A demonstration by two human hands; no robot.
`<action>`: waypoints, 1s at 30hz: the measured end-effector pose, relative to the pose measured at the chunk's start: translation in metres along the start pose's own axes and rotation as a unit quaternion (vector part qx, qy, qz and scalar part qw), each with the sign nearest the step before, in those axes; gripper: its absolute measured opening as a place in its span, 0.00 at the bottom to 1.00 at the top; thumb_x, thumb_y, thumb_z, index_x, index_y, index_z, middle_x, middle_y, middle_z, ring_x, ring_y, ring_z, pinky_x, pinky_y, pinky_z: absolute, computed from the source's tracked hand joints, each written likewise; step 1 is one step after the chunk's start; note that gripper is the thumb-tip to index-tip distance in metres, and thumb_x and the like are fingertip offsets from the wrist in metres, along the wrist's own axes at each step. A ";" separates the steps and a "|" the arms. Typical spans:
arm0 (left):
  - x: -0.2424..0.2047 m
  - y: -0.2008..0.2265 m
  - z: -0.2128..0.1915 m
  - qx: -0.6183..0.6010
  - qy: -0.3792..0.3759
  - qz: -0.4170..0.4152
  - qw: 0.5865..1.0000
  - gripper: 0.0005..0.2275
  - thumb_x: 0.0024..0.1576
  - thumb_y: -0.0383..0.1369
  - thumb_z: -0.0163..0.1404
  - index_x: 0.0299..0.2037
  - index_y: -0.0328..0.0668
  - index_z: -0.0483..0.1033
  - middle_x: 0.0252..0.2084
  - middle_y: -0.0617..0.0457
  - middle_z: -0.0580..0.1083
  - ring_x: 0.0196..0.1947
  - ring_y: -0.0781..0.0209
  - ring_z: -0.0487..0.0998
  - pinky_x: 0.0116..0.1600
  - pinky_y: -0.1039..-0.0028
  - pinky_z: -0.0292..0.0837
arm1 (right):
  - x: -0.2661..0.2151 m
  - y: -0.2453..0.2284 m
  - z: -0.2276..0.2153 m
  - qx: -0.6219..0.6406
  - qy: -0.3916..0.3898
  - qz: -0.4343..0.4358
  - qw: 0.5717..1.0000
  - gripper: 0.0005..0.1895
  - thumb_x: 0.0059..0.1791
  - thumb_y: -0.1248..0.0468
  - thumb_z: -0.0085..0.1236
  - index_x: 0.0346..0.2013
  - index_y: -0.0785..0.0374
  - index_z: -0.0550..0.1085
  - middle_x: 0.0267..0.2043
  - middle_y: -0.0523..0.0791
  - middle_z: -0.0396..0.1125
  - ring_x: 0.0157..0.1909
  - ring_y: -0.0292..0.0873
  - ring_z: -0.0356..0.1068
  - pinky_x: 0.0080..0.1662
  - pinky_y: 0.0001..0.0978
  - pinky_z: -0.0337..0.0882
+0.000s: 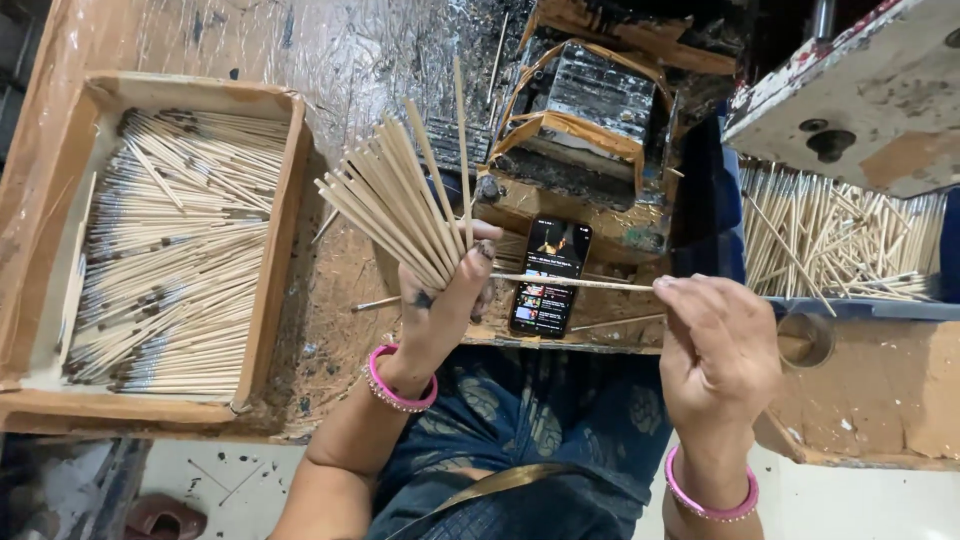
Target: Feeding bundles of thin wooden sticks into a machine for coating/processing and collecting the results.
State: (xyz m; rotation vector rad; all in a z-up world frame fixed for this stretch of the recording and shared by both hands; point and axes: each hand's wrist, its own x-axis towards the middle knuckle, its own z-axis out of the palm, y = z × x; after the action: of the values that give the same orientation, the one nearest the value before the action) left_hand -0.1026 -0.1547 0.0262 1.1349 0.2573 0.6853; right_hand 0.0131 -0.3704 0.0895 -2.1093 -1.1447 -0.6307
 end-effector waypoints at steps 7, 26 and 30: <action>-0.003 0.005 0.004 0.014 -0.012 0.007 1.000 0.11 0.67 0.29 0.49 0.55 0.31 0.72 0.33 0.60 0.71 0.25 0.76 0.69 0.29 0.84 0.65 | -0.003 -0.004 -0.005 0.006 0.003 0.016 1.000 0.14 0.52 0.79 0.61 0.48 0.62 0.79 0.47 0.44 0.75 0.54 0.47 0.74 0.58 0.34 0.73; -0.007 -0.001 0.003 0.011 -0.005 -0.032 0.999 0.10 0.66 0.29 0.50 0.54 0.32 0.71 0.31 0.59 0.70 0.25 0.75 0.69 0.29 0.84 0.65 | -0.004 -0.002 -0.013 0.007 0.001 0.037 0.999 0.14 0.48 0.78 0.63 0.46 0.63 0.79 0.47 0.45 0.74 0.50 0.48 0.74 0.52 0.34 0.73; 0.000 -0.005 0.004 0.014 -0.010 -0.031 0.999 0.09 0.66 0.29 0.50 0.53 0.32 0.72 0.33 0.59 0.71 0.24 0.75 0.69 0.27 0.83 0.64 | 0.001 -0.005 -0.010 0.006 0.000 0.046 0.999 0.13 0.49 0.78 0.63 0.46 0.63 0.79 0.46 0.45 0.74 0.50 0.47 0.74 0.52 0.34 0.73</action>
State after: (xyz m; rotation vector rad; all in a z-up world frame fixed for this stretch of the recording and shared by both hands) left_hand -0.0993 -0.1589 0.0236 1.1543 0.2856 0.6167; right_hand 0.0082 -0.3752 0.0980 -2.1378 -1.0416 -0.5789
